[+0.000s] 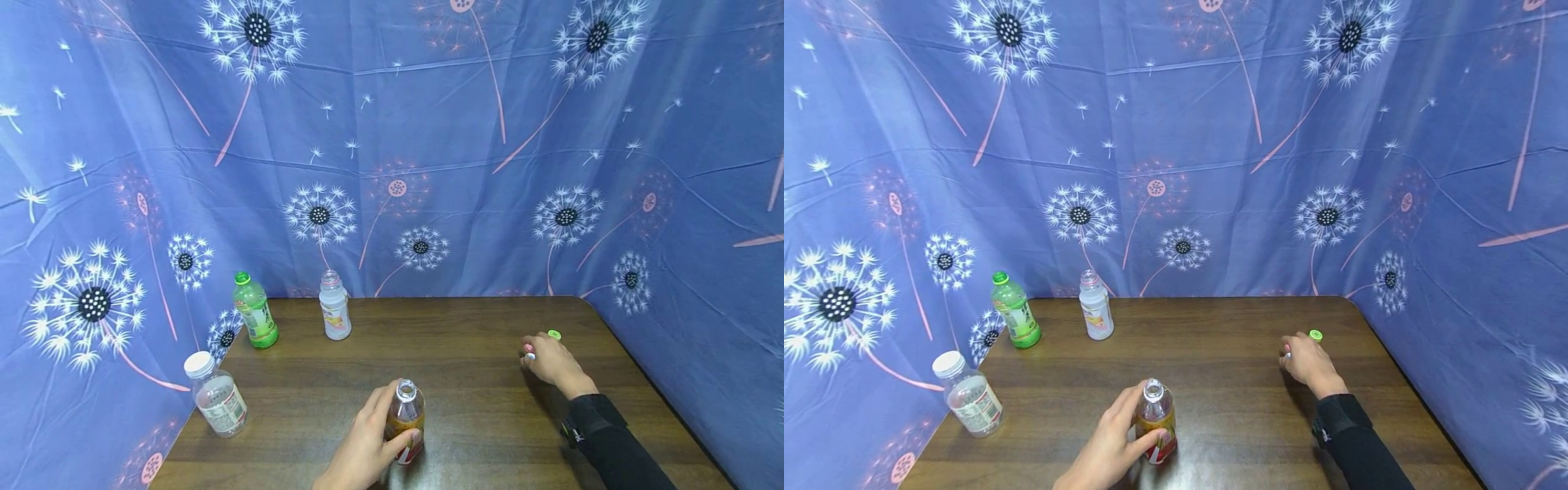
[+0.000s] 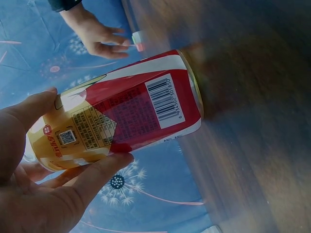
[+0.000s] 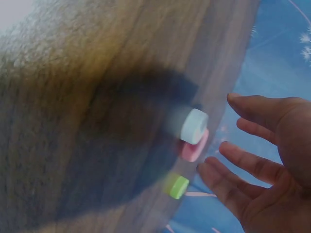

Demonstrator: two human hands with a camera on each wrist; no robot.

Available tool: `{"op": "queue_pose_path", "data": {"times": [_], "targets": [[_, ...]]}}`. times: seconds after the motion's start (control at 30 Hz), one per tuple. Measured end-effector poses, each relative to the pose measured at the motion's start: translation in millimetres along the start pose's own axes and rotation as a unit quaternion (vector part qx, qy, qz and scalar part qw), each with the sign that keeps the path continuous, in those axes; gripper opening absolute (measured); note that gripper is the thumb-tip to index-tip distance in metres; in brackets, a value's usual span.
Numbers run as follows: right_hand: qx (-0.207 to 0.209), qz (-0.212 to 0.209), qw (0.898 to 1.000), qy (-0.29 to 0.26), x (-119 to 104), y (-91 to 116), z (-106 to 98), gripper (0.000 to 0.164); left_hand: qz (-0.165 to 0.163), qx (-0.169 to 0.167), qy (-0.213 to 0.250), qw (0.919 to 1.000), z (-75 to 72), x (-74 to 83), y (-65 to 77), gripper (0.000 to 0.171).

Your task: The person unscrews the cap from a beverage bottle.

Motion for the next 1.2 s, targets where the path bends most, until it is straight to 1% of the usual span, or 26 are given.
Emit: {"op": "queue_pose_path", "data": {"times": [0.13, 0.33, 0.4, 0.53, 0.6, 0.67, 0.8, 0.93, 1.07, 1.2], "targets": [[-0.012, -0.002, 1.0, 0.008, 2.6, -2.5, 8.3, 0.037, -0.003, -0.004, 0.003, 1.0, 0.3, -1.3, -0.3, 0.079], [-0.03, 0.022, 0.999, 0.006, 6.0, -4.1, 14.8, 0.032, -0.001, -0.003, -0.003, 1.0, 1.0, -2.4, -0.1, 0.079], [-0.03, 0.023, 0.999, 0.01, 6.1, -4.5, 15.1, 0.028, -0.002, -0.002, -0.005, 1.0, 0.9, -2.5, -0.3, 0.079], [-0.017, 0.012, 1.0, 0.022, 6.8, -6.2, 15.2, 0.019, -0.009, -0.005, -0.003, 0.9999, 0.6, -3.3, -0.7, 0.079], [-0.016, 0.01, 1.0, 0.025, 7.2, -6.8, 16.1, 0.019, -0.012, -0.007, -0.002, 0.9999, 0.7, -4.0, -0.5, 0.079], [-0.021, 0.017, 0.999, 0.025, 8.5, -7.3, 18.1, 0.019, -0.014, -0.006, -0.004, 0.9999, 0.7, -4.8, -0.5, 0.079], [-0.029, 0.026, 0.999, 0.022, 9.4, -8.1, 19.8, 0.017, -0.009, 0.002, -0.013, 0.9999, 0.7, -4.9, -0.5, 0.079], [-0.03, 0.03, 0.999, 0.015, 10.9, -7.5, 20.6, 0.015, -0.013, 0.001, -0.013, 0.9998, 0.9, -5.4, -0.6, 0.078], [-0.036, 0.038, 0.999, 0.008, 12.1, -6.7, 21.7, 0.021, -0.023, -0.007, -0.005, 0.9997, 1.2, -6.7, -0.7, 0.078], [-0.041, 0.044, 0.998, 0.01, 10.9, -8.1, 19.4, 0.022, -0.023, -0.006, -0.004, 0.9997, 0.5, -7.4, -0.5, 0.078]]}}
Point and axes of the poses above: each hand's wrist, its own y-axis away from the middle knuckle, its own z-axis out of the palm, x = y × z, the point moved 5 cm from there along -y, towards the middle knuckle, and after that the axes turned 2 degrees about -z, right-handed, at the moved point
